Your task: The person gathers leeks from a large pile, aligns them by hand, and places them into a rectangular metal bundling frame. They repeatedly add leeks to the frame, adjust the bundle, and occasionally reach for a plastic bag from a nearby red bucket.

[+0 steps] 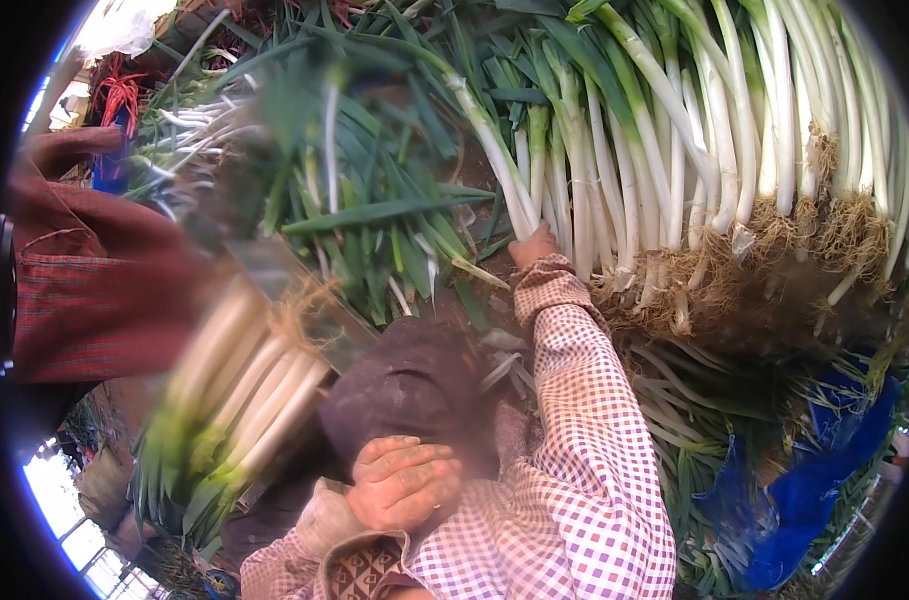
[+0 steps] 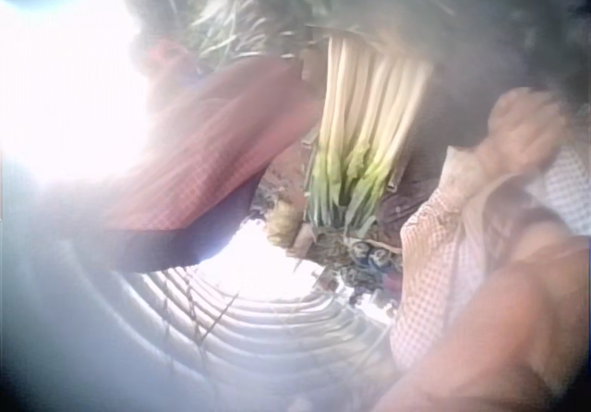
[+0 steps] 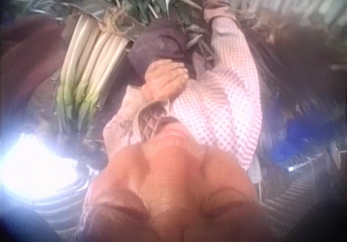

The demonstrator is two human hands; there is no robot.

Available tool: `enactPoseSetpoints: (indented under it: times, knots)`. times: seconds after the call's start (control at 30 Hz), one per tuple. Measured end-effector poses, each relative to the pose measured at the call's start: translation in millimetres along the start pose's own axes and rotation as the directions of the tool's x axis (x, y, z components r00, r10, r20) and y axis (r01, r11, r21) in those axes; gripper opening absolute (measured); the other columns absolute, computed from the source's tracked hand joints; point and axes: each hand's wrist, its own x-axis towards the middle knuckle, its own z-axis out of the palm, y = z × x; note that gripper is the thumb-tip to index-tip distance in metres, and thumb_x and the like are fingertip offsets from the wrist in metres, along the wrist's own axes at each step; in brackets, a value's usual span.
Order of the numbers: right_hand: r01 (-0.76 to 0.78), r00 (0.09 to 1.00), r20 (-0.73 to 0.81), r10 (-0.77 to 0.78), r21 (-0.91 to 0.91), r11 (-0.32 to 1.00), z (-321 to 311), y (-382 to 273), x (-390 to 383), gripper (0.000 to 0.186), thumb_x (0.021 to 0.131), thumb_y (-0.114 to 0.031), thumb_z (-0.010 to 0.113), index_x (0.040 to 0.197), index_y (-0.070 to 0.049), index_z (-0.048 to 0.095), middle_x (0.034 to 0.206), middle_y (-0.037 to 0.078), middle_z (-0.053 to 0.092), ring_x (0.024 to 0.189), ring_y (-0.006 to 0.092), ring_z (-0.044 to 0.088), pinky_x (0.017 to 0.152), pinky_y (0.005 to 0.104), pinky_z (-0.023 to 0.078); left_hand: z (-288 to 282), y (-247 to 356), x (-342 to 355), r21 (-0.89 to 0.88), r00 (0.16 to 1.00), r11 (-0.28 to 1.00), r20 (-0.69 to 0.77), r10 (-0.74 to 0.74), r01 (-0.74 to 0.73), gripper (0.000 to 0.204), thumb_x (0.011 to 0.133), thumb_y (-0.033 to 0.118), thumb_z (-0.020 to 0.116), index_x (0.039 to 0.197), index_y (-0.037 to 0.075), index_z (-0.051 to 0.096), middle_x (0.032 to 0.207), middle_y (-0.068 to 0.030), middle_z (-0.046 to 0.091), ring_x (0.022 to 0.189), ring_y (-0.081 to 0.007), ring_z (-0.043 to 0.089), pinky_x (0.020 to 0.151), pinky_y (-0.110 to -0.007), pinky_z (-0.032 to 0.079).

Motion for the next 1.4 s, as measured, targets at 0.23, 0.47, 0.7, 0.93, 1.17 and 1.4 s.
enactPoseSetpoints:
  times: [0.23,0.47,0.7,0.93,1.17,1.4]
  knots:
    - [0.136,0.945,0.218,-0.244,0.418,0.898,-7.0,-11.0,6.5,0.063,0.066,-0.024,0.074,0.117,0.008,0.054,0.101,0.022,0.065,0.093,0.0322,0.064,0.081,0.038,0.05,-3.7,0.9,-8.5,0.013,0.999,1.0,0.043,-0.013,0.012,0.017,0.072,0.015,0.07,0.087,0.008,0.066,0.093,-0.006,0.069,0.09,-0.0217,0.067,0.083,-0.036,0.05]
    - [-0.13,0.855,0.417,-0.308,0.747,0.652,-86.3,-13.4,-57.6,0.047,0.071,-0.013,0.073,0.111,0.005,0.057,0.104,0.014,0.06,0.098,0.0257,0.054,0.087,0.0361,0.04,14.2,6.2,-6.8,0.071,0.962,0.995,-0.266,-0.055,0.076,0.014,0.067,-0.002,0.065,0.081,0.003,0.065,0.078,-0.0077,0.068,0.074,-0.0223,0.068,0.071,-0.034,0.052]
    - [-0.16,0.839,0.449,-0.307,0.744,0.649,-127.3,11.1,-144.9,0.051,0.073,-0.022,0.072,0.111,0.007,0.055,0.114,0.02,0.055,0.106,0.0294,0.048,0.096,0.0457,0.033,21.1,10.0,5.1,0.016,0.907,0.976,-0.373,-0.194,0.215,0.02,0.074,0.002,0.067,0.094,0.002,0.063,0.083,-0.0098,0.065,0.076,-0.0264,0.064,0.07,-0.036,0.05]
    - [0.146,0.828,0.305,-0.47,0.692,0.707,-117.2,56.7,-247.8,0.045,0.074,-0.017,0.069,0.113,0.001,0.059,0.102,0.011,0.064,0.092,0.0185,0.06,0.081,0.0305,0.049,119.9,-35.5,27.0,-0.509,0.439,0.357,0.047,-0.897,0.783,0.066,0.08,0.036,0.073,0.122,-0.008,0.046,0.107,-0.0205,0.06,0.096,-0.0246,0.06,0.079,-0.037,0.049]
    - [0.056,0.749,0.377,-0.545,0.784,0.619,-92.8,73.4,-348.8,0.058,0.08,-0.032,0.074,0.119,0.002,0.047,0.1,0.012,0.061,0.086,0.0162,0.061,0.075,0.0291,0.052,124.3,-62.1,11.7,-0.685,0.184,0.019,0.168,-0.968,0.728,0.03,0.073,0.01,0.069,0.089,-0.013,0.061,0.079,-0.0179,0.064,0.066,-0.0269,0.063,0.06,-0.038,0.049]
    - [-0.486,0.636,0.484,-0.602,0.856,0.174,-85.1,97.7,-290.0,0.037,0.1,-0.032,0.044,0.119,-0.001,0.053,0.104,0.01,0.063,0.093,0.0152,0.064,0.078,0.0297,0.056,103.0,-28.9,23.9,-0.625,0.23,-0.073,0.39,-0.892,0.777,0.023,0.076,0.006,0.068,0.092,-0.009,0.062,0.079,-0.0151,0.064,0.067,-0.0248,0.063,0.059,-0.035,0.05]
